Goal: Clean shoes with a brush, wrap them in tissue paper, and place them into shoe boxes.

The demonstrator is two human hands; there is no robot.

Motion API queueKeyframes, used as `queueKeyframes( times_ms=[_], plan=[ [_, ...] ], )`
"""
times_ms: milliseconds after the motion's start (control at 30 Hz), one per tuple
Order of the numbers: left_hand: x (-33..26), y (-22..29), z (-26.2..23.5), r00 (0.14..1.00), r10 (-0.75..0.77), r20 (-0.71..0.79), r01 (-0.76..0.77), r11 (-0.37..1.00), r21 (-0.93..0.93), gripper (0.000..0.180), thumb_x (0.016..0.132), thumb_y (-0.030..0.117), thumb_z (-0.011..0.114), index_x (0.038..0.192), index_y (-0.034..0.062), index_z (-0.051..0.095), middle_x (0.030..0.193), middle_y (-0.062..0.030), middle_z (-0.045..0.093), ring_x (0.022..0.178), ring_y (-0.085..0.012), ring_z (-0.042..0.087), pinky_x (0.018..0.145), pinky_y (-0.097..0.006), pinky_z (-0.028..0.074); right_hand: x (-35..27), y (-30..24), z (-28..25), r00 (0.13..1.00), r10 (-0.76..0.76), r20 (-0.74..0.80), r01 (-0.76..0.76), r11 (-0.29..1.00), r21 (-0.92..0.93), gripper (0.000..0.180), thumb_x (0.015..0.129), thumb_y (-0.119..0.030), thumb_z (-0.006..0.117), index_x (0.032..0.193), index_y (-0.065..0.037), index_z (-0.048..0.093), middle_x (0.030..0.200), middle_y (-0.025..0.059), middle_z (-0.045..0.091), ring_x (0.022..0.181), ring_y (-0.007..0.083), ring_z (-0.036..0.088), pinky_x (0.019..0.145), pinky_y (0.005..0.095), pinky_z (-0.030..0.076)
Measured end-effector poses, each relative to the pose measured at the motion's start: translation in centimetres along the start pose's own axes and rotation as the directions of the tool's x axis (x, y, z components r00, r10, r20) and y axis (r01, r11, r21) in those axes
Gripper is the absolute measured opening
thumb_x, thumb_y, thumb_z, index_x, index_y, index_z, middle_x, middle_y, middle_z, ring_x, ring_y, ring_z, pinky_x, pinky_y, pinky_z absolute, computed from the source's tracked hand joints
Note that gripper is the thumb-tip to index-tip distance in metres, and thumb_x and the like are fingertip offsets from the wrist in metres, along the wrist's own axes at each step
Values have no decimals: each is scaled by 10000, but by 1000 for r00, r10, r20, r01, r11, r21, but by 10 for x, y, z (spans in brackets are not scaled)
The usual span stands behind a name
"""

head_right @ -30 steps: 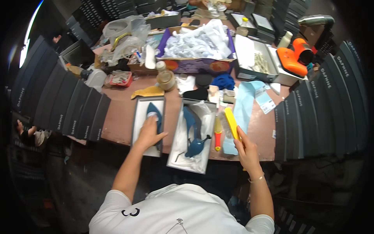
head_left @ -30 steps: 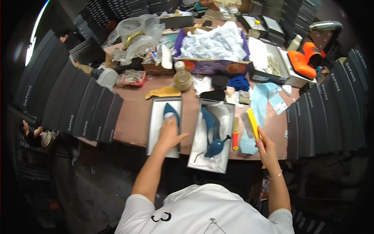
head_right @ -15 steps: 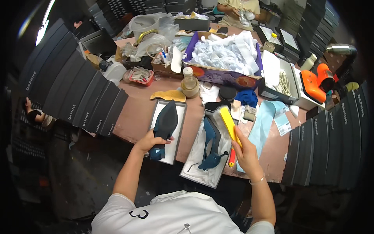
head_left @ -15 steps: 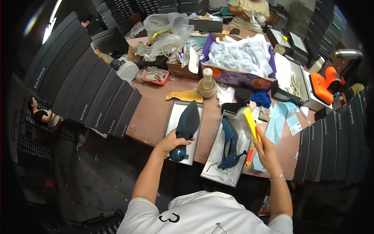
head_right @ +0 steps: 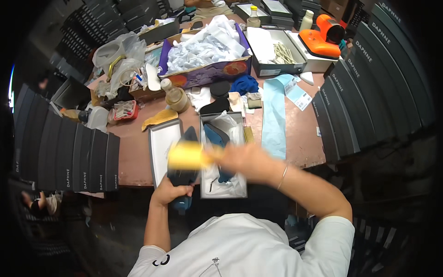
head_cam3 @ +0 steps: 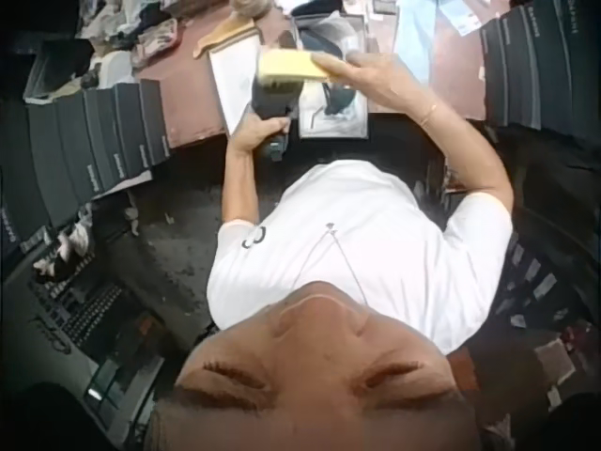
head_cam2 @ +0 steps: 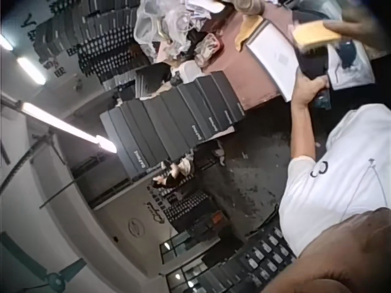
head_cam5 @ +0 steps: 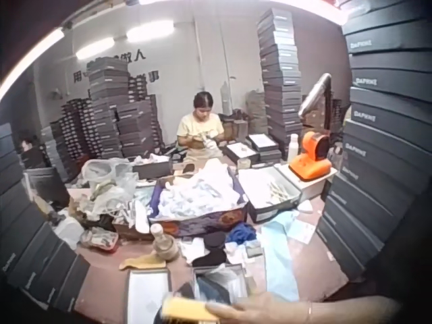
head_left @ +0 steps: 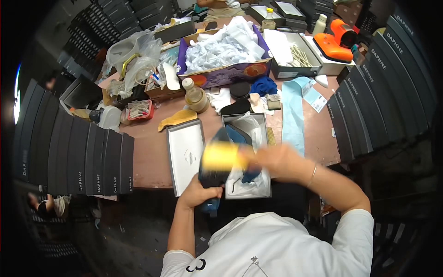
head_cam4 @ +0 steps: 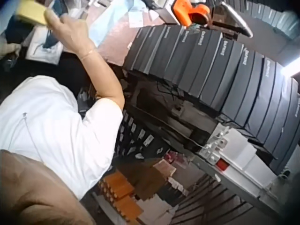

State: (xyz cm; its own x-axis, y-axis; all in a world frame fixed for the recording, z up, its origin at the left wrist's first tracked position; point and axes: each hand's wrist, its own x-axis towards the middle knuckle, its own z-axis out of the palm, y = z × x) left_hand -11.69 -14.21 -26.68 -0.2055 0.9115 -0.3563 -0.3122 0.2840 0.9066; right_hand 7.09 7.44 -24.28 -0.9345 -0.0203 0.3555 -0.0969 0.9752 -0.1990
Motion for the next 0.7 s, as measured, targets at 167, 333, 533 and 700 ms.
queueKeyframes(
  times_ms=[167,333,533,700],
  plan=[
    [-3,-22,-14,986,155,64,-159,986,59,286,726,-3,674,1007,-13,616,815,-78,626,655,-144,614,617,-288,520,5,-35,-18,993,-64,102,51,991,126,422,860,-98,541,1269,-202,526,814,62,606,639,163,639,475,329,509],
    [-13,-10,-18,998,43,-43,-41,999,34,303,714,-18,711,998,-19,604,810,-98,625,637,-174,610,588,-309,510,11,28,-8,831,508,227,-556,777,296,458,922,-353,499,1338,-166,537,994,157,604,865,335,614,722,379,504],
    [-15,-9,-11,994,97,-47,-98,995,-15,428,818,349,740,985,-16,592,749,-88,600,621,-172,600,583,-292,498,13,59,14,873,486,35,-473,863,-179,471,881,-104,571,1337,-208,520,809,83,648,652,235,650,536,327,516],
    [11,3,-11,992,45,-121,-110,784,-611,813,919,718,237,1112,6,579,869,-100,623,667,-184,605,618,-302,506,35,-39,19,987,131,94,-146,973,176,607,861,-120,603,1428,-184,395,787,109,596,637,330,624,558,414,516]
  ],
)
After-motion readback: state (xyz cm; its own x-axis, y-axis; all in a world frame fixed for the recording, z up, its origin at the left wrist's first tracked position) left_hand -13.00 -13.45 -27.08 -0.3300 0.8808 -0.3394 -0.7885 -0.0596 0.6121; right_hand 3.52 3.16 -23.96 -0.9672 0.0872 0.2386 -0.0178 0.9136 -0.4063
